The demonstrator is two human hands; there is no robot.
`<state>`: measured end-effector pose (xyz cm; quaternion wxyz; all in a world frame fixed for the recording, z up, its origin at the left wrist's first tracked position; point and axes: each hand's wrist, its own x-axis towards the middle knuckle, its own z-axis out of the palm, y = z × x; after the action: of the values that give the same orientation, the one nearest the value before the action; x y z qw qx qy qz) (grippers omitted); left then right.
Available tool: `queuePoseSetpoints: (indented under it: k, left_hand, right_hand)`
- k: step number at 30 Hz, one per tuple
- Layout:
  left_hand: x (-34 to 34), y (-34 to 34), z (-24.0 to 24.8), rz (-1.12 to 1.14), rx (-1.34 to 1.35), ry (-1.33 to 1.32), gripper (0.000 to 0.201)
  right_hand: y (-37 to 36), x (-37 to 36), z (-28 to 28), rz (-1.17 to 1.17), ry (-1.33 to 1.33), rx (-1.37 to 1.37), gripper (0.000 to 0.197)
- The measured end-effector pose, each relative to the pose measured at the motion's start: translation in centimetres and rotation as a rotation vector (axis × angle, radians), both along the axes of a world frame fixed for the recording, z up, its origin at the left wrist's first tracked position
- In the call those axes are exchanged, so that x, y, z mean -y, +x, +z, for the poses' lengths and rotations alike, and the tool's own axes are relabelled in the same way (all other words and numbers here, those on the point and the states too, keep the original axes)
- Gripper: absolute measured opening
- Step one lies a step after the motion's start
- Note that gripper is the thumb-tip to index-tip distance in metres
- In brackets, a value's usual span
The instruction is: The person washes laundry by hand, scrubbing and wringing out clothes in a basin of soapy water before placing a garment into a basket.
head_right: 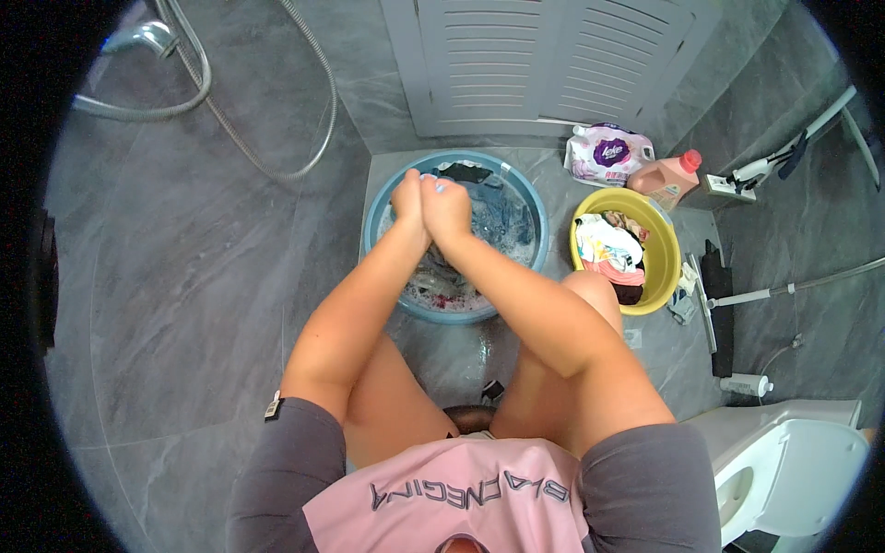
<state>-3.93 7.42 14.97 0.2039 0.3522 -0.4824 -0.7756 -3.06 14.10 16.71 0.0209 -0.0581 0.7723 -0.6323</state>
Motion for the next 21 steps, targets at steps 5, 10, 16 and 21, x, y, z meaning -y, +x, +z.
queuePoseSetpoints:
  k: [5,10,16,21]
  left_hand:
    - [-6.9,2.4,4.2,-0.154,0.134,-0.215,0.026]
    - [-0.1,1.7,2.8,-0.072,-0.015,0.163,0.028]
    - [-3.8,3.0,4.1,-0.328,0.036,-0.088,0.037]
    - [-0.9,3.0,4.4,-0.813,0.368,-1.038,0.077]
  right_hand:
    - [-5.8,-3.1,-2.5,-0.119,0.029,0.090,0.033]
    - [0.2,0.4,0.3,0.024,0.056,0.039,0.037]
    - [-5.4,-1.7,-0.8,-0.075,0.008,-0.005,0.036]
    - [-9.1,-4.8,1.2,-0.136,-0.281,0.260,0.040]
